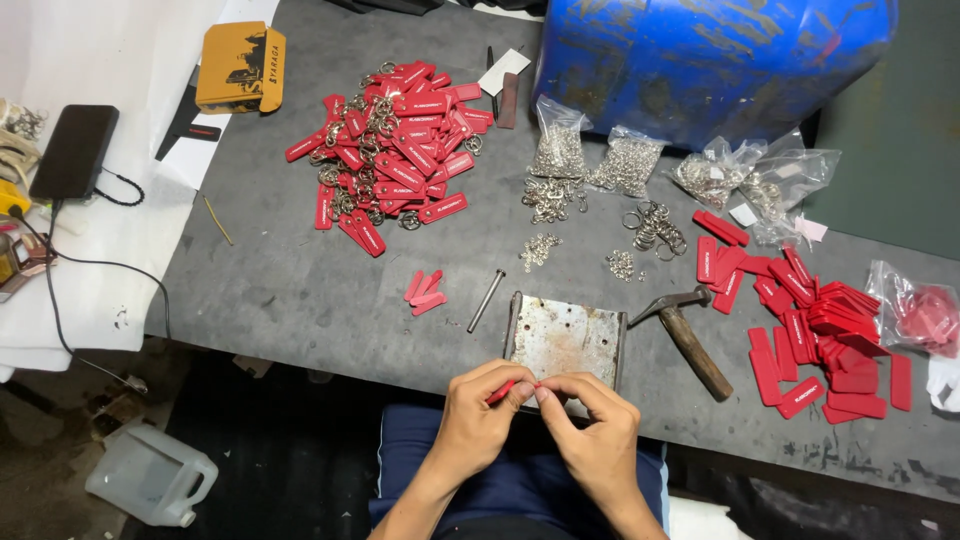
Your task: Assembling red leather key tags by inserting metal hardware and securing it with a hammer on a metal jig
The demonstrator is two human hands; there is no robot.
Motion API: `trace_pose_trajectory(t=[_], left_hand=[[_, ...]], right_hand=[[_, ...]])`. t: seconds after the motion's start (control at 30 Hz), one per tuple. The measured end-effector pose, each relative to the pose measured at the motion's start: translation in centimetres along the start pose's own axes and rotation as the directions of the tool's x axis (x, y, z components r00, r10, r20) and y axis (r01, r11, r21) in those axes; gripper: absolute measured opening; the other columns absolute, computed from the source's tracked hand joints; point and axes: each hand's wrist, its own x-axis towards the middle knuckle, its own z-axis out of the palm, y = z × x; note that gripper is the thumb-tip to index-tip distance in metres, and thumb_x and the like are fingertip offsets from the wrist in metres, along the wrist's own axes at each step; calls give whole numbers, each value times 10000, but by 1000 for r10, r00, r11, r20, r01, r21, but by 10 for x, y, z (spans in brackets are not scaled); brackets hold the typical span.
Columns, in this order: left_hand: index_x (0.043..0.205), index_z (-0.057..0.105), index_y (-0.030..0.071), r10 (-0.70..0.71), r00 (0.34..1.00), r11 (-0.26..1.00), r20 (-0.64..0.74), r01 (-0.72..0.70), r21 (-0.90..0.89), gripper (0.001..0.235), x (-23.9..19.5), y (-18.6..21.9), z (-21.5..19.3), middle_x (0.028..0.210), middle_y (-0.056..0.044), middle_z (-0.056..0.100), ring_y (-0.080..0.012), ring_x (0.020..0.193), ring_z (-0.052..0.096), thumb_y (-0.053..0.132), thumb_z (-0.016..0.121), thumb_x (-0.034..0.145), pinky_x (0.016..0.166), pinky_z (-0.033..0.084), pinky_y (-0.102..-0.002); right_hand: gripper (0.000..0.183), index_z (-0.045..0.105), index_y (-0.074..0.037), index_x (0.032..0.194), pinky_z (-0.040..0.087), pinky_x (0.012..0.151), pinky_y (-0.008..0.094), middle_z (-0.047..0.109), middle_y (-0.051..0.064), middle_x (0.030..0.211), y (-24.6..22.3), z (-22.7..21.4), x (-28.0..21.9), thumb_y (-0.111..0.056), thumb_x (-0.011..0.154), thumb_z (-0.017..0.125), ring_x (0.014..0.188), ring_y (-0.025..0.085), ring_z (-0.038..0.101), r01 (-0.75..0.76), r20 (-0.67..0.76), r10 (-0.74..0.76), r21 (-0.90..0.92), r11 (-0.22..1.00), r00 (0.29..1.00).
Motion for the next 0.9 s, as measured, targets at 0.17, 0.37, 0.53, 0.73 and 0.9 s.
trace_pose_trajectory(t=[0.17, 0.37, 0.53, 0.73, 0.9], left_hand=[[896, 731, 58, -15, 999, 1000, 31, 14, 4, 128, -2, -2, -1, 855, -48, 718, -160, 768, 661, 133, 668, 978, 710, 513, -289], [879, 751, 86, -183, 983, 983, -19, 182, -18, 129, -6, -9, 0, 791, 2, 697, -113, 725, 610, 169, 686, 953, 682, 478, -278], [877, 779, 113, -305, 952, 952, 40, 305, 2, 132, -9, -11, 0, 753, 38, 694, -67, 648, 507, 227, 733, 924, 607, 420, -261], [1116, 606, 142, -592, 772, 715, 230, 635, -291, 287, -8, -4, -2, 902, -1, 635, -55, 631, 421, 392, 527, 998, 592, 321, -224], [982, 390, 131, -641, 675, 430, 365, 710, -558, 145, -10, -13, 1, 902, -108, 542, -81, 409, 264, 233, 393, 1084, 366, 159, -213]], right_hand=[[92, 790, -68, 790, 568, 699, 229, 786, 23, 790, 19, 4, -6, -103, 859, 741, 727, 102, 727, -177, 37, 174, 101, 979, 984], [118, 784, -67, 918, 558, 734, 216, 753, 11, 826, 38, 6, -13, -35, 859, 687, 767, 81, 689, -356, 107, 342, 180, 917, 934], [87, 787, -79, 881, 542, 798, 251, 785, 8, 873, 35, -1, -15, -139, 870, 725, 820, 107, 704, -317, 149, 296, 143, 938, 944], [99, 715, -25, 939, 573, 727, 277, 767, 124, 754, 54, -1, -20, -122, 922, 718, 721, 195, 746, -501, 155, 487, 444, 743, 860], [81, 666, 14, 938, 618, 707, 324, 772, 224, 772, 61, -3, -20, -53, 921, 709, 693, 268, 775, -541, 141, 585, 595, 594, 799]])
